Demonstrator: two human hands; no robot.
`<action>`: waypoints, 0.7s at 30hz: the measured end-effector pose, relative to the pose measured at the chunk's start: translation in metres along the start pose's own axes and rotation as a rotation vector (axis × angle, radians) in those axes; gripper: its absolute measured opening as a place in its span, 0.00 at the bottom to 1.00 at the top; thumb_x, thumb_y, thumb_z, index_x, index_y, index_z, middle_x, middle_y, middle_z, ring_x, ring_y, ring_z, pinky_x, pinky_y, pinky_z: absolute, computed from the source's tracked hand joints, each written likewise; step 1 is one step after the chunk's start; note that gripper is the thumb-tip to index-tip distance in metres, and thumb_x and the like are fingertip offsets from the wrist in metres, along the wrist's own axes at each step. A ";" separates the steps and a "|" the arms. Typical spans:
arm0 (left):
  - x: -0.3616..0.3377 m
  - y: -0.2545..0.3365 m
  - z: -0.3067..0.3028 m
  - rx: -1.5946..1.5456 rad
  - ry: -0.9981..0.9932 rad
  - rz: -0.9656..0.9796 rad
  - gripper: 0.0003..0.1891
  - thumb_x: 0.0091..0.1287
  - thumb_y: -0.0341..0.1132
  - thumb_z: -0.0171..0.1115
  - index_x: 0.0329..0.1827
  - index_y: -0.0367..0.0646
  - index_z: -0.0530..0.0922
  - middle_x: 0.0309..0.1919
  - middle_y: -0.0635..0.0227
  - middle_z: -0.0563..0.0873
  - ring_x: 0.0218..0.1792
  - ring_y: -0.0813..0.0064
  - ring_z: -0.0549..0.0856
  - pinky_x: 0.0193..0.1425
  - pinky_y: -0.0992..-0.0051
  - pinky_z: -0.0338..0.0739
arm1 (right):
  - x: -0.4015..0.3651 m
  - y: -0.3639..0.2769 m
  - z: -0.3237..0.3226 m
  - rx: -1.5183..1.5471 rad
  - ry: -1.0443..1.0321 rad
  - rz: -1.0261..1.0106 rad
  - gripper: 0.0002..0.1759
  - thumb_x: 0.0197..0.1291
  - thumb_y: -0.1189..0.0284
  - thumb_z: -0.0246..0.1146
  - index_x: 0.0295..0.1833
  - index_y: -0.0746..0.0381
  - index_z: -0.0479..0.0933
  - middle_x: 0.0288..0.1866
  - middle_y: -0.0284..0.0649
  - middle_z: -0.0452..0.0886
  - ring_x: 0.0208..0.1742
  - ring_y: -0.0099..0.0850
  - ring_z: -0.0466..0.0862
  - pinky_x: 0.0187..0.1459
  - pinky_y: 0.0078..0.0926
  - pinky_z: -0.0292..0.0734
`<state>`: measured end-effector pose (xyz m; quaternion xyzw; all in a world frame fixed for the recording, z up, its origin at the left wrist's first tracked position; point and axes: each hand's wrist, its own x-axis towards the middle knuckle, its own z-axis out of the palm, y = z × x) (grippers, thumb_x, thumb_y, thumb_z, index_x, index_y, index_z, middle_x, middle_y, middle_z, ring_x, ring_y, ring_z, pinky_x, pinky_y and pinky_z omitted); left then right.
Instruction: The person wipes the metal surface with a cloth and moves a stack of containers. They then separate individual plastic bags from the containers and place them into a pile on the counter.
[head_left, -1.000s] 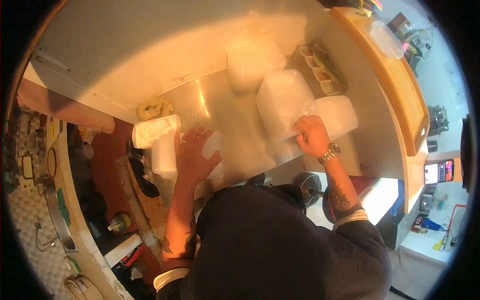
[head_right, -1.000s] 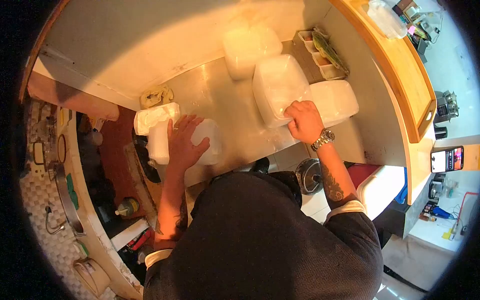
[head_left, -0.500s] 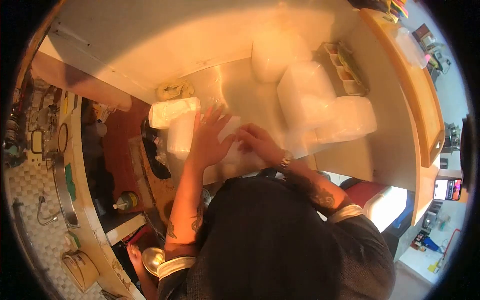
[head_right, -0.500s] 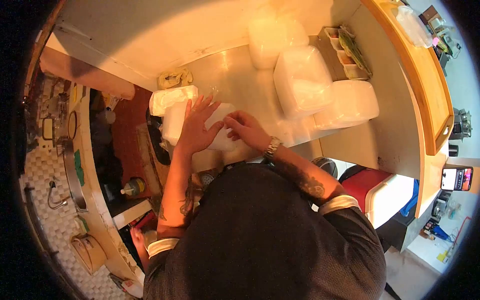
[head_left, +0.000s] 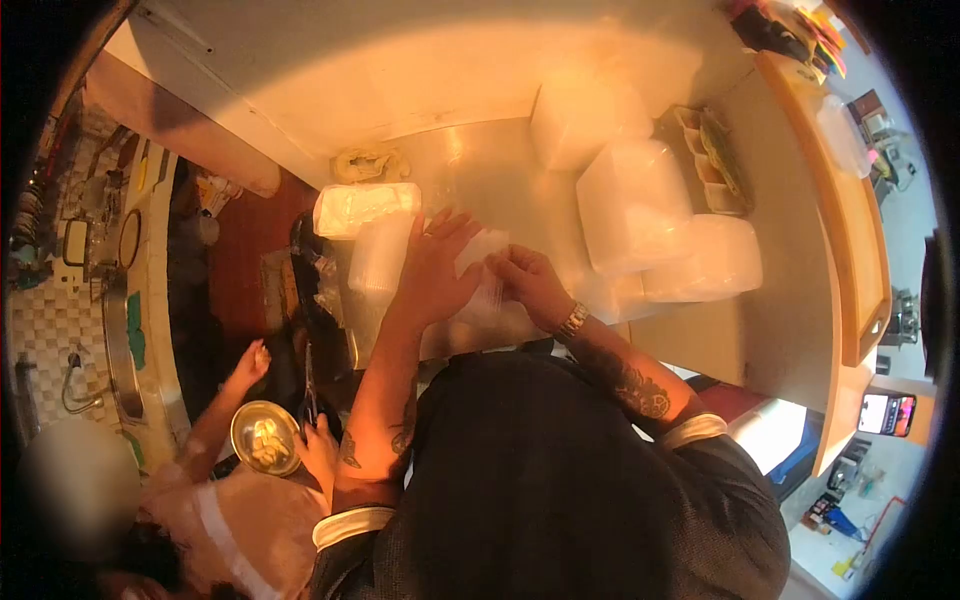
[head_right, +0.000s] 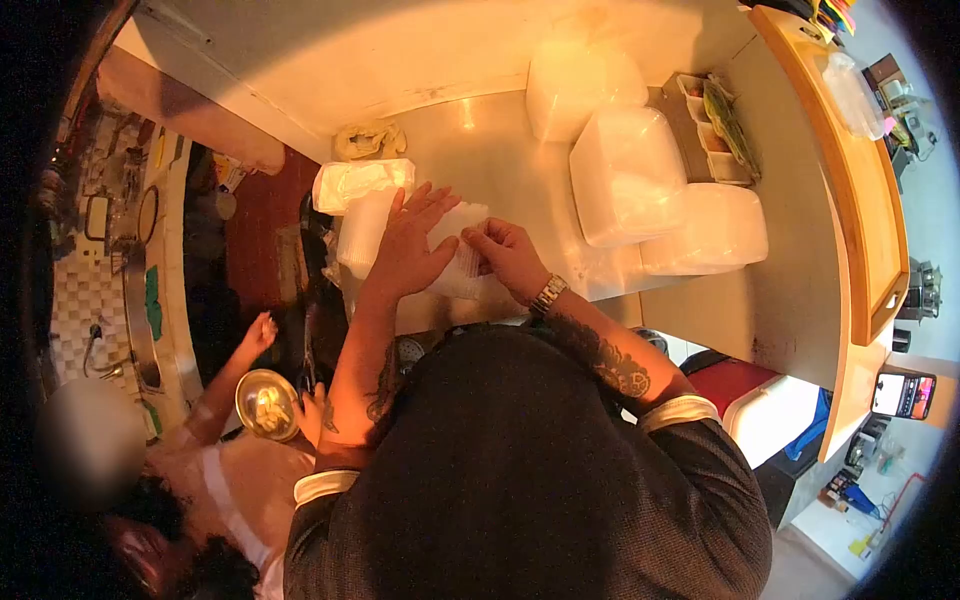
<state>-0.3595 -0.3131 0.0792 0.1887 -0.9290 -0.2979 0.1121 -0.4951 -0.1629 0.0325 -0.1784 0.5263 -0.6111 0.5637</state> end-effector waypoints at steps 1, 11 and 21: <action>0.001 0.000 0.000 0.021 -0.001 0.003 0.30 0.65 0.37 0.66 0.73 0.47 0.78 0.75 0.55 0.77 0.81 0.51 0.66 0.88 0.49 0.45 | -0.001 -0.002 0.002 -0.005 0.016 0.000 0.12 0.78 0.61 0.63 0.49 0.60 0.80 0.40 0.28 0.83 0.38 0.17 0.82 0.41 0.22 0.81; 0.003 0.008 -0.002 0.095 -0.004 0.032 0.32 0.65 0.45 0.70 0.72 0.45 0.79 0.75 0.54 0.77 0.81 0.51 0.68 0.88 0.50 0.45 | 0.003 0.000 -0.004 0.016 0.022 -0.010 0.13 0.77 0.60 0.65 0.44 0.59 0.80 0.35 0.28 0.83 0.33 0.17 0.80 0.38 0.21 0.80; 0.002 0.008 -0.004 0.057 -0.039 -0.006 0.33 0.63 0.39 0.70 0.74 0.50 0.77 0.74 0.56 0.78 0.81 0.55 0.67 0.89 0.51 0.44 | 0.004 0.002 -0.005 -0.060 -0.023 -0.089 0.14 0.77 0.61 0.65 0.44 0.60 0.80 0.36 0.29 0.84 0.34 0.18 0.83 0.38 0.23 0.83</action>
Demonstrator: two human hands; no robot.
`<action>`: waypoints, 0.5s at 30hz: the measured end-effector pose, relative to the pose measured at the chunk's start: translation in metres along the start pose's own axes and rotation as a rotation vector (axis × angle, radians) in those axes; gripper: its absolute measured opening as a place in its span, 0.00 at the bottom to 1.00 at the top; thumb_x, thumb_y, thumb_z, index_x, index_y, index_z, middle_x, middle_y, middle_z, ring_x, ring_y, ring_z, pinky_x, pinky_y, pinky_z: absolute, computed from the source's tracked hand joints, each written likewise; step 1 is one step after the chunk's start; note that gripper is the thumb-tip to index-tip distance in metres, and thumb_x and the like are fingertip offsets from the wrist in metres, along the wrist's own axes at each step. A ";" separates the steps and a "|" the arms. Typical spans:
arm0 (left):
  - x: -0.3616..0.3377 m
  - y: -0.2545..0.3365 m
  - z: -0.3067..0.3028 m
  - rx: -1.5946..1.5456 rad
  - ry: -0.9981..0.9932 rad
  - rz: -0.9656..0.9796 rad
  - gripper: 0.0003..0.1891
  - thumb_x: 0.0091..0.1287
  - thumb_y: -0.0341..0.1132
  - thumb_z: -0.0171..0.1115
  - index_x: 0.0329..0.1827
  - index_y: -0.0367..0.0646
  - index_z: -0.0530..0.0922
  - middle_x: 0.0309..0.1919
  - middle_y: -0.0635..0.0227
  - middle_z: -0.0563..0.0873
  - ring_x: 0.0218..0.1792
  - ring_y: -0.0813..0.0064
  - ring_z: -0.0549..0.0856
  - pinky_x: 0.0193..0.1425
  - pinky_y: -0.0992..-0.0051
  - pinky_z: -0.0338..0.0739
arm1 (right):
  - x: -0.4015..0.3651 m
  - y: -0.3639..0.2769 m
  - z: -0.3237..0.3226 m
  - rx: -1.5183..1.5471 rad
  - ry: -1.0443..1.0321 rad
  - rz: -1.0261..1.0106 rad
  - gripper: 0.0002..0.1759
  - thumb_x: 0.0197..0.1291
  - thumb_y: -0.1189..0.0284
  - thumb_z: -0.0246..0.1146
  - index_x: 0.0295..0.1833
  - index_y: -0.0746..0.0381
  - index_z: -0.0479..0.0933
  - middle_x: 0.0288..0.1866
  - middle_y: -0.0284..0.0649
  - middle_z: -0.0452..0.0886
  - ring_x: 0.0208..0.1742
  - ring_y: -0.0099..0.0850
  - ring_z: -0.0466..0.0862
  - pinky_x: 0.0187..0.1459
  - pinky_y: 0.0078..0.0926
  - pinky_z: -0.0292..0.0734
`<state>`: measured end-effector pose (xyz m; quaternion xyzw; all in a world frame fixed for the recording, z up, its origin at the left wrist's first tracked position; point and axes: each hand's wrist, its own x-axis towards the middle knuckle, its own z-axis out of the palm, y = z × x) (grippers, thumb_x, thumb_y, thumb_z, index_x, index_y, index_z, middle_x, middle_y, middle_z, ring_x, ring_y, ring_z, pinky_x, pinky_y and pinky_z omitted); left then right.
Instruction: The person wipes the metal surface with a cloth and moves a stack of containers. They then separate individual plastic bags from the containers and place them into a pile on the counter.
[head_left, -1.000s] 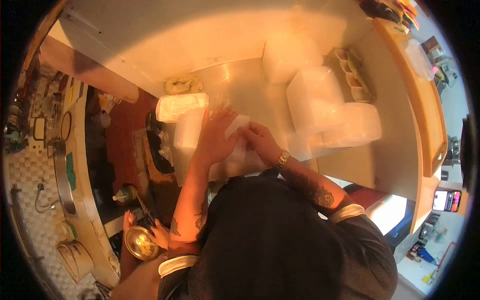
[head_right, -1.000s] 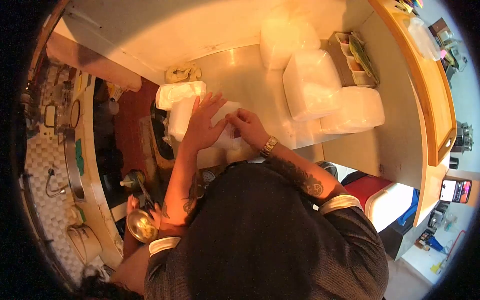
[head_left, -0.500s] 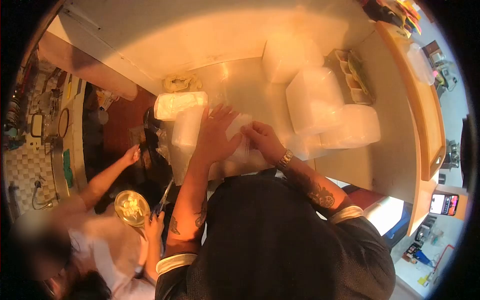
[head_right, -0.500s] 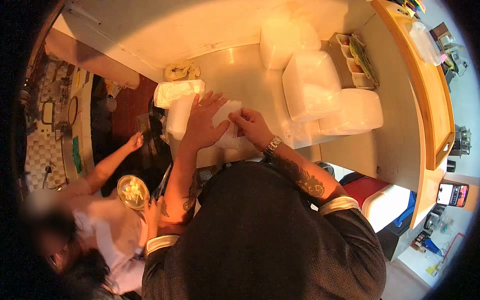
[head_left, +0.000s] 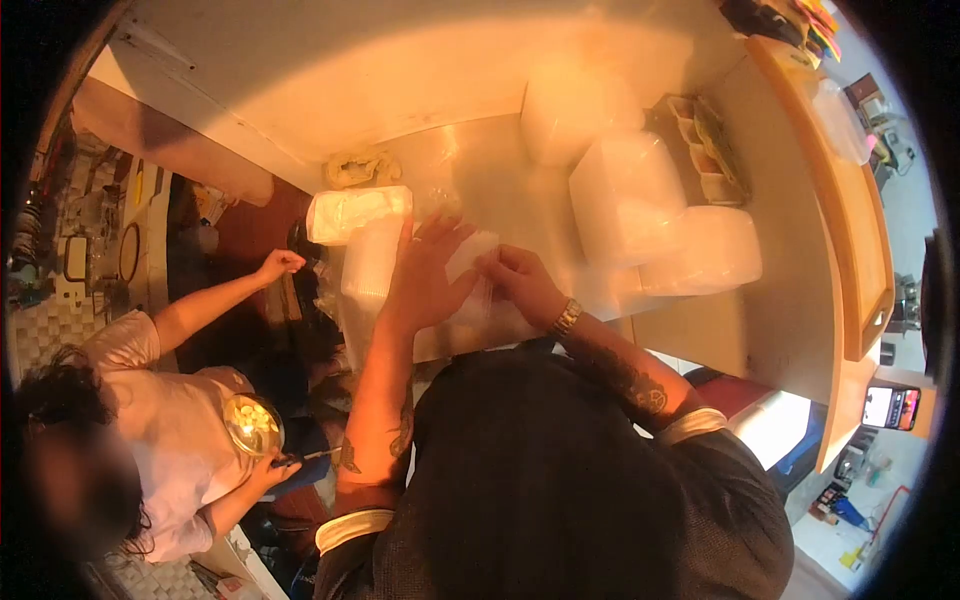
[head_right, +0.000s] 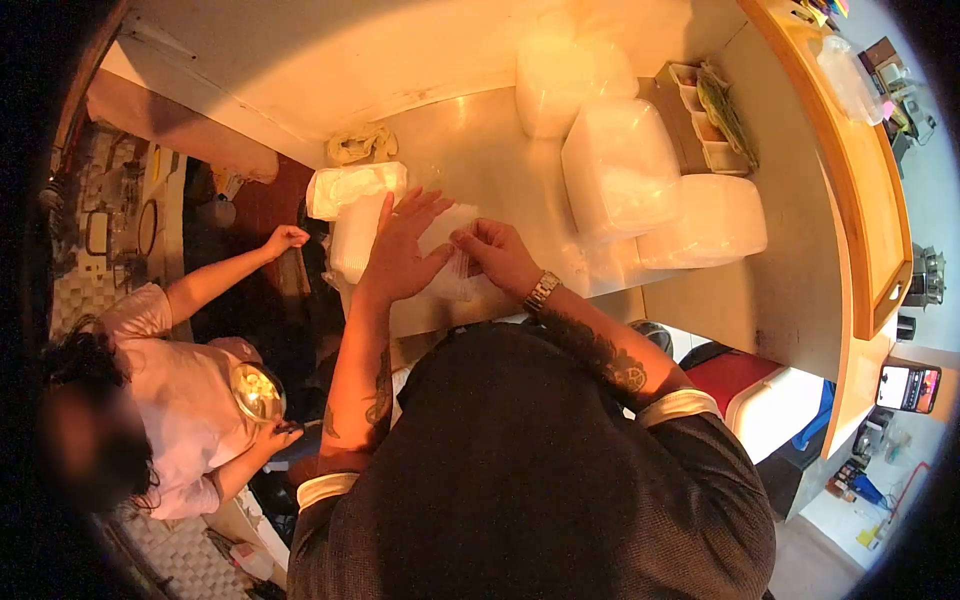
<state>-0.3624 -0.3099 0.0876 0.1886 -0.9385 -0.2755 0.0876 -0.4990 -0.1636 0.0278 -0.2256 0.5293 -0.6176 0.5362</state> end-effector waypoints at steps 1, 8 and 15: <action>0.002 -0.001 0.000 0.008 0.009 0.007 0.32 0.63 0.39 0.70 0.74 0.50 0.77 0.74 0.56 0.78 0.81 0.55 0.67 0.89 0.51 0.44 | 0.003 0.000 0.000 0.020 0.009 0.009 0.13 0.77 0.61 0.66 0.44 0.60 0.80 0.36 0.29 0.84 0.34 0.18 0.83 0.38 0.23 0.83; 0.002 -0.004 0.001 -0.026 0.040 0.013 0.33 0.60 0.40 0.68 0.71 0.47 0.78 0.72 0.52 0.79 0.79 0.48 0.69 0.87 0.46 0.45 | 0.003 0.001 0.001 0.082 0.039 0.050 0.12 0.77 0.62 0.66 0.44 0.60 0.81 0.36 0.29 0.85 0.34 0.18 0.83 0.38 0.23 0.83; 0.003 -0.005 0.003 -0.013 0.052 0.029 0.33 0.59 0.42 0.69 0.70 0.46 0.79 0.71 0.50 0.79 0.78 0.46 0.71 0.86 0.44 0.47 | -0.001 0.000 -0.003 0.093 0.049 0.059 0.11 0.77 0.63 0.66 0.47 0.61 0.82 0.36 0.28 0.85 0.34 0.17 0.83 0.38 0.23 0.83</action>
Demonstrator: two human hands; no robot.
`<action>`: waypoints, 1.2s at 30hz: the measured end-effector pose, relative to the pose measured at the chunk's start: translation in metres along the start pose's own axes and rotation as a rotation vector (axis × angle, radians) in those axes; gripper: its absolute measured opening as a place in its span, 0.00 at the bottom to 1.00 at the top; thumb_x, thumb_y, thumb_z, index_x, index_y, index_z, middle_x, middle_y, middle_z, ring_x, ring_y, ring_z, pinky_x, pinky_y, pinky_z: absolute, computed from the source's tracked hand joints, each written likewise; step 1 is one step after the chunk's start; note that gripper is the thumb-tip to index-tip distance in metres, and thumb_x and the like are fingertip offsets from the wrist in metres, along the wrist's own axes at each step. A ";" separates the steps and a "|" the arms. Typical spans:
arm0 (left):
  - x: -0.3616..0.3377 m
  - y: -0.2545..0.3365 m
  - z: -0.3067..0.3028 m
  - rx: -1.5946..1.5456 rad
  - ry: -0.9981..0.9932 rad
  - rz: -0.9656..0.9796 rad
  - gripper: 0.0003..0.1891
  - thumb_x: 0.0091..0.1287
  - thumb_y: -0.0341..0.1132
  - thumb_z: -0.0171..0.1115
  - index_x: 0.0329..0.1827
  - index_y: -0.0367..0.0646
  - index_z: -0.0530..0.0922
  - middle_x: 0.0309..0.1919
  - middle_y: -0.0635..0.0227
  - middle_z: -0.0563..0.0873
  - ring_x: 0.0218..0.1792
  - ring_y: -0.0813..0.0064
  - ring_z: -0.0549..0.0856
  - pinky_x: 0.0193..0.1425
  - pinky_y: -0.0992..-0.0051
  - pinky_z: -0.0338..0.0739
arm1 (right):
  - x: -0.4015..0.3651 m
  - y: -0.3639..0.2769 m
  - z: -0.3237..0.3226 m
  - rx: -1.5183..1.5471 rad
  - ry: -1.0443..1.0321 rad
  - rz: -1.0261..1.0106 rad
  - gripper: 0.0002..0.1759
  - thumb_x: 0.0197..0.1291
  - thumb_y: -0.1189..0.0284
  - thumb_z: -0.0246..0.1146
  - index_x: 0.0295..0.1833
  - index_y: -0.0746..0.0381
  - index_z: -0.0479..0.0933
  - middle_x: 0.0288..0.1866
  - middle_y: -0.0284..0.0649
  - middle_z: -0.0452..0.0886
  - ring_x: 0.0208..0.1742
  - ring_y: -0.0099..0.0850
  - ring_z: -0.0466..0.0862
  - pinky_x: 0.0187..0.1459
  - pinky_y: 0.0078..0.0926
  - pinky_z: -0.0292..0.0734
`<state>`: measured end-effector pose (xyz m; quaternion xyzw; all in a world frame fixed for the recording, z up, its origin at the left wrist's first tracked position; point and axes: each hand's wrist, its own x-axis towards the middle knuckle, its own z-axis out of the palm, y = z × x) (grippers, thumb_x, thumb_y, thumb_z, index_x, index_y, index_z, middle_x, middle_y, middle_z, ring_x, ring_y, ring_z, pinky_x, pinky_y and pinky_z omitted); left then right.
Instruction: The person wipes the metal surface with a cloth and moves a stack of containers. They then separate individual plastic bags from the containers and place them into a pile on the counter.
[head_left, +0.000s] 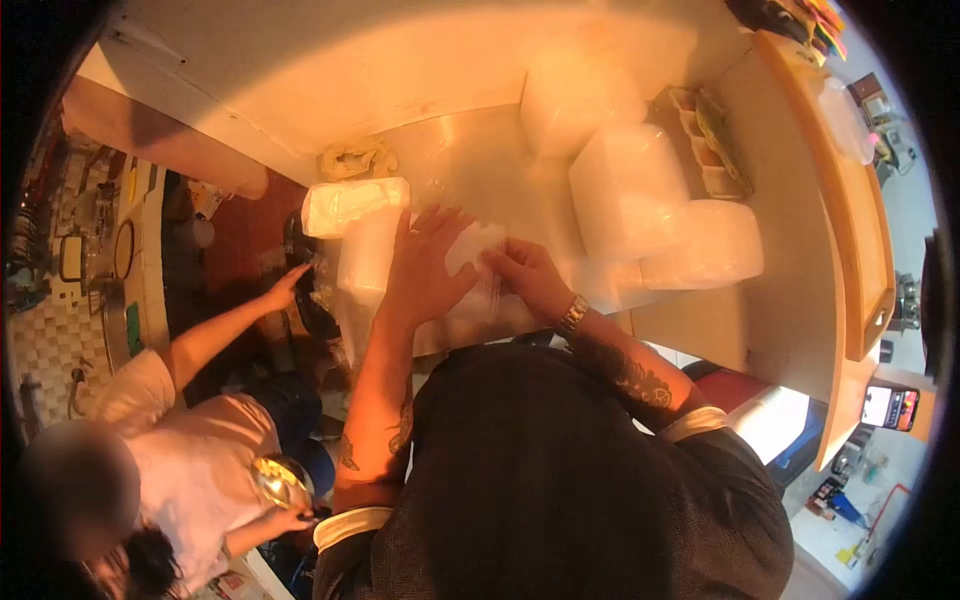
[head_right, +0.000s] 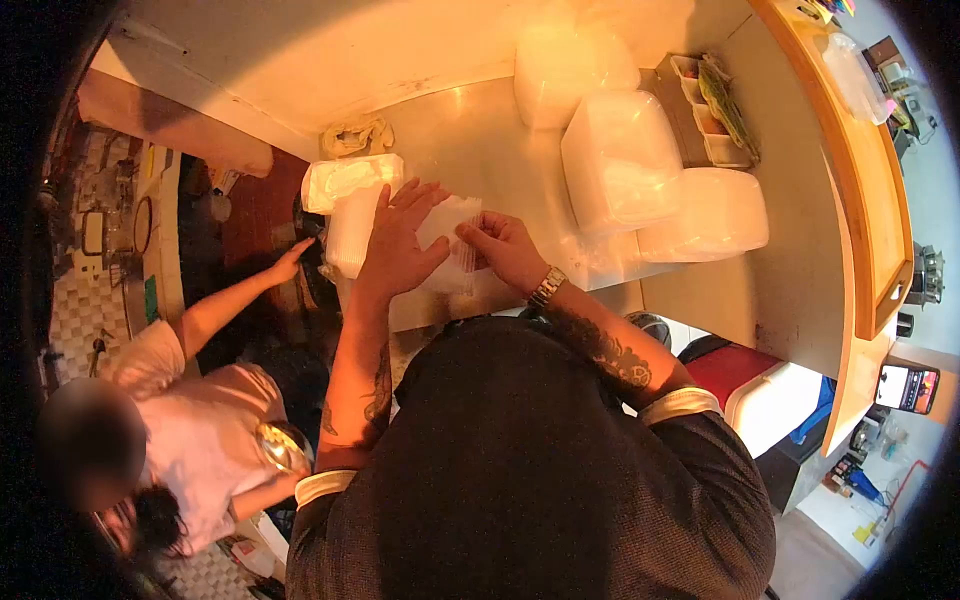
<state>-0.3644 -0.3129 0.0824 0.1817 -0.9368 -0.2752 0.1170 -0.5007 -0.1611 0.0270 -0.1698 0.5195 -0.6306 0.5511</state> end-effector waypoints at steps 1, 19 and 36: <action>0.001 0.001 0.000 0.008 -0.007 -0.010 0.33 0.59 0.41 0.68 0.70 0.46 0.79 0.71 0.52 0.80 0.78 0.48 0.70 0.87 0.45 0.46 | 0.000 0.000 0.000 0.003 0.003 0.001 0.11 0.77 0.63 0.66 0.47 0.61 0.82 0.36 0.28 0.85 0.34 0.17 0.83 0.38 0.22 0.83; 0.004 0.008 -0.001 0.020 0.007 -0.032 0.31 0.56 0.37 0.66 0.67 0.44 0.81 0.70 0.54 0.81 0.78 0.51 0.71 0.88 0.48 0.46 | -0.155 -0.163 -0.067 -0.751 0.171 -0.585 0.04 0.61 0.74 0.66 0.34 0.62 0.79 0.26 0.30 0.78 0.27 0.23 0.77 0.31 0.25 0.71; -0.003 0.017 -0.002 0.037 0.012 -0.059 0.31 0.57 0.36 0.64 0.67 0.46 0.80 0.70 0.58 0.81 0.79 0.55 0.70 0.88 0.50 0.45 | -0.108 -0.116 -0.153 -1.603 0.265 -0.668 0.17 0.51 0.74 0.61 0.48 0.58 0.86 0.45 0.41 0.81 0.50 0.45 0.79 0.66 0.47 0.71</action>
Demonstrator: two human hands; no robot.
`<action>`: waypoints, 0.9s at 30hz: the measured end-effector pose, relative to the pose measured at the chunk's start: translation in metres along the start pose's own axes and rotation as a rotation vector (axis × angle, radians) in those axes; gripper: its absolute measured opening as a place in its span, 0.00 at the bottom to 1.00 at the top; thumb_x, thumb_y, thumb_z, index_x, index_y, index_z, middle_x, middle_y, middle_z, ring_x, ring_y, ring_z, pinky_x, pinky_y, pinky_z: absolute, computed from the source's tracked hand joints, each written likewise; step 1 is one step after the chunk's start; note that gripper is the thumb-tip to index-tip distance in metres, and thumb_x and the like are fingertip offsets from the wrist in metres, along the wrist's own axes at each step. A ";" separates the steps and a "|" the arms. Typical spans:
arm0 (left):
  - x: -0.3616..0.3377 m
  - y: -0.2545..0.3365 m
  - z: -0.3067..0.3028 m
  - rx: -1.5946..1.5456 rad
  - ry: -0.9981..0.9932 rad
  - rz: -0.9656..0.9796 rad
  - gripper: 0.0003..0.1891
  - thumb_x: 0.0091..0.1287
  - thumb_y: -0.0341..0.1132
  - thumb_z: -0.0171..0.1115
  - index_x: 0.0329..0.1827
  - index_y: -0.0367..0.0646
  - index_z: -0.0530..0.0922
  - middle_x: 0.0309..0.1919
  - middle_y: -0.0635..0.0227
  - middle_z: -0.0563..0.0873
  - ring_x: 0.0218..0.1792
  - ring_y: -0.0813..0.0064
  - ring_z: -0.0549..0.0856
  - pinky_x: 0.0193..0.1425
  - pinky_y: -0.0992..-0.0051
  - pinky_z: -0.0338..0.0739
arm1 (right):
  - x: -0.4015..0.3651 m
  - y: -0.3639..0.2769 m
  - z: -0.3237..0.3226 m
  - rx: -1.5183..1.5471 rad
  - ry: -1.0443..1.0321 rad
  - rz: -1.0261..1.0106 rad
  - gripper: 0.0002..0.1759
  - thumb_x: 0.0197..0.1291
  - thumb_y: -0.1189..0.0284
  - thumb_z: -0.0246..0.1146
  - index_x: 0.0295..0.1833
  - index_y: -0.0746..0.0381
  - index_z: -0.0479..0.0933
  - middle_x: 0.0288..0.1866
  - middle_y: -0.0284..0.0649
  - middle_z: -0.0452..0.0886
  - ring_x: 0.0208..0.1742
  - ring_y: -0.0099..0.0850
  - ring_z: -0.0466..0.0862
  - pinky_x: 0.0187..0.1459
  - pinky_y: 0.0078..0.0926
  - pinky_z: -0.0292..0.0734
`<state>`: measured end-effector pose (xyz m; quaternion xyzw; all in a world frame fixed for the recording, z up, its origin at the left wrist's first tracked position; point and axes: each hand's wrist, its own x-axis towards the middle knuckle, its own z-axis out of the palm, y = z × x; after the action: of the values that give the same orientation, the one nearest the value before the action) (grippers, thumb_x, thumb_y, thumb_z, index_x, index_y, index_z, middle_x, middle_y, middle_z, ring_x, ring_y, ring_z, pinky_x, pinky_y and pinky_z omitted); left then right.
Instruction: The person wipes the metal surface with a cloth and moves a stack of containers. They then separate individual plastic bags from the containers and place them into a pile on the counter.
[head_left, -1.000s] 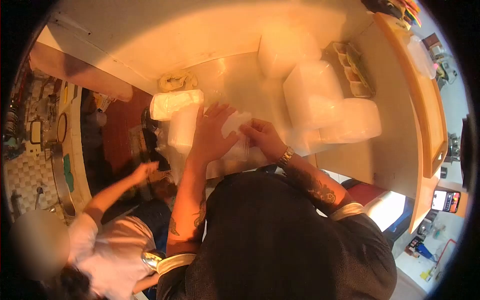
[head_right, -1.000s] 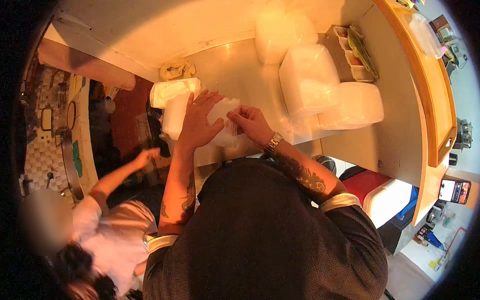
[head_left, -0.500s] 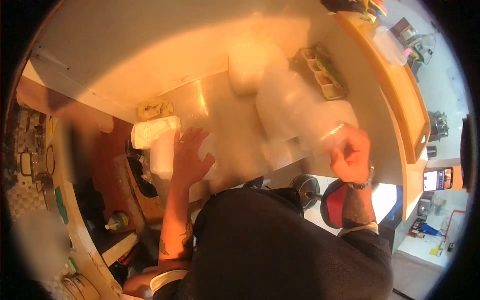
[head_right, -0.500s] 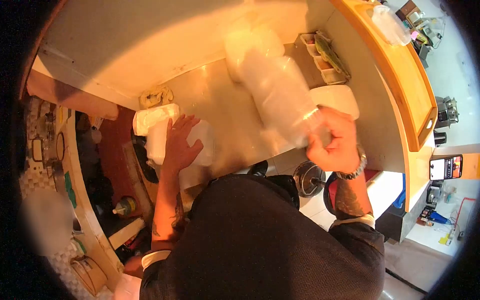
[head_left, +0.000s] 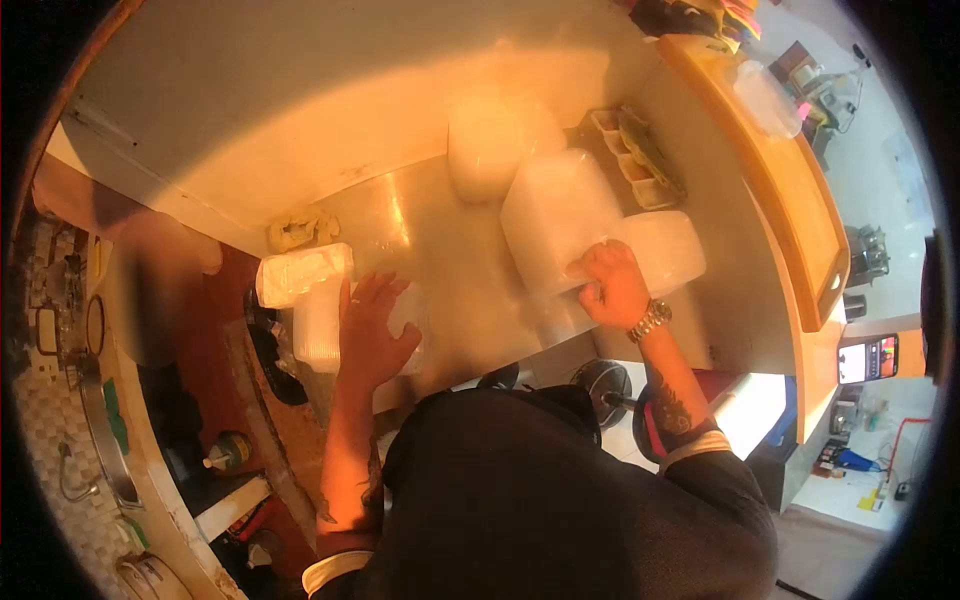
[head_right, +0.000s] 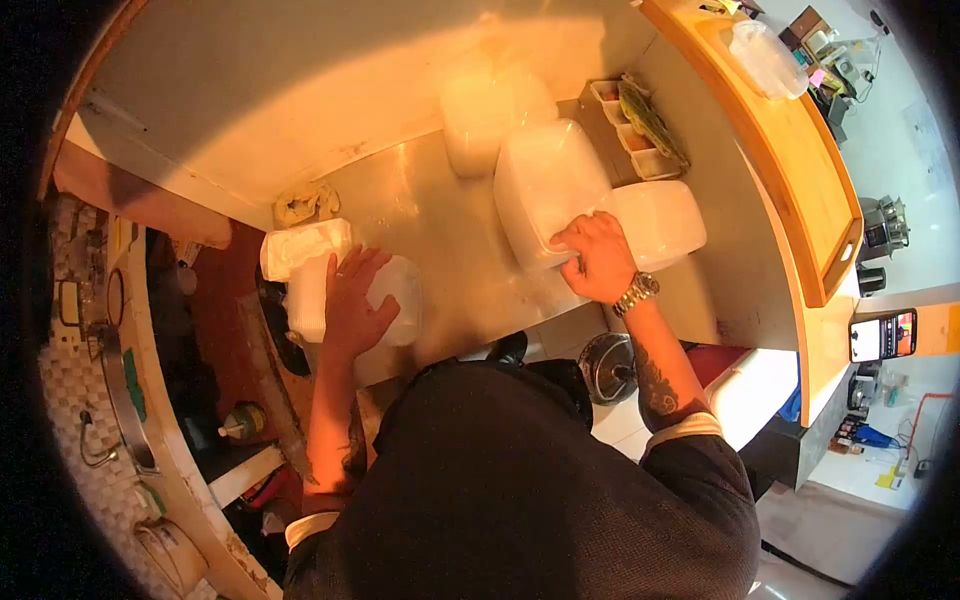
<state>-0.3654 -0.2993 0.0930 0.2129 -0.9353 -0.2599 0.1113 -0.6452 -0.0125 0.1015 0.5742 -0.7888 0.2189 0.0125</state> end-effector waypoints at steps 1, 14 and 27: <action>0.000 0.000 0.002 -0.001 0.016 0.014 0.30 0.56 0.37 0.65 0.67 0.45 0.81 0.69 0.57 0.81 0.78 0.53 0.71 0.88 0.49 0.46 | 0.005 -0.004 -0.002 -0.025 0.006 0.006 0.18 0.51 0.74 0.62 0.49 0.59 0.86 0.45 0.42 0.82 0.51 0.46 0.79 0.66 0.47 0.71; -0.005 -0.001 -0.018 0.193 0.074 0.007 0.34 0.62 0.48 0.71 0.72 0.45 0.79 0.75 0.49 0.75 0.81 0.45 0.64 0.87 0.43 0.42 | 0.072 -0.166 0.155 1.654 -0.397 0.753 0.14 0.78 0.59 0.62 0.52 0.60 0.81 0.44 0.32 0.85 0.42 0.22 0.84 0.49 0.27 0.84; -0.013 -0.028 -0.011 0.127 0.042 0.052 0.33 0.64 0.48 0.68 0.72 0.46 0.79 0.75 0.50 0.75 0.81 0.47 0.65 0.87 0.44 0.41 | 0.079 -0.160 0.151 1.549 -0.398 0.574 0.14 0.78 0.61 0.62 0.45 0.60 0.83 0.36 0.28 0.83 0.34 0.17 0.80 0.40 0.22 0.81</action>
<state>-0.3408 -0.3200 0.0857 0.2007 -0.9525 -0.1927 0.1241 -0.4916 -0.1771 0.0396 0.2260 -0.5190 0.5866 -0.5792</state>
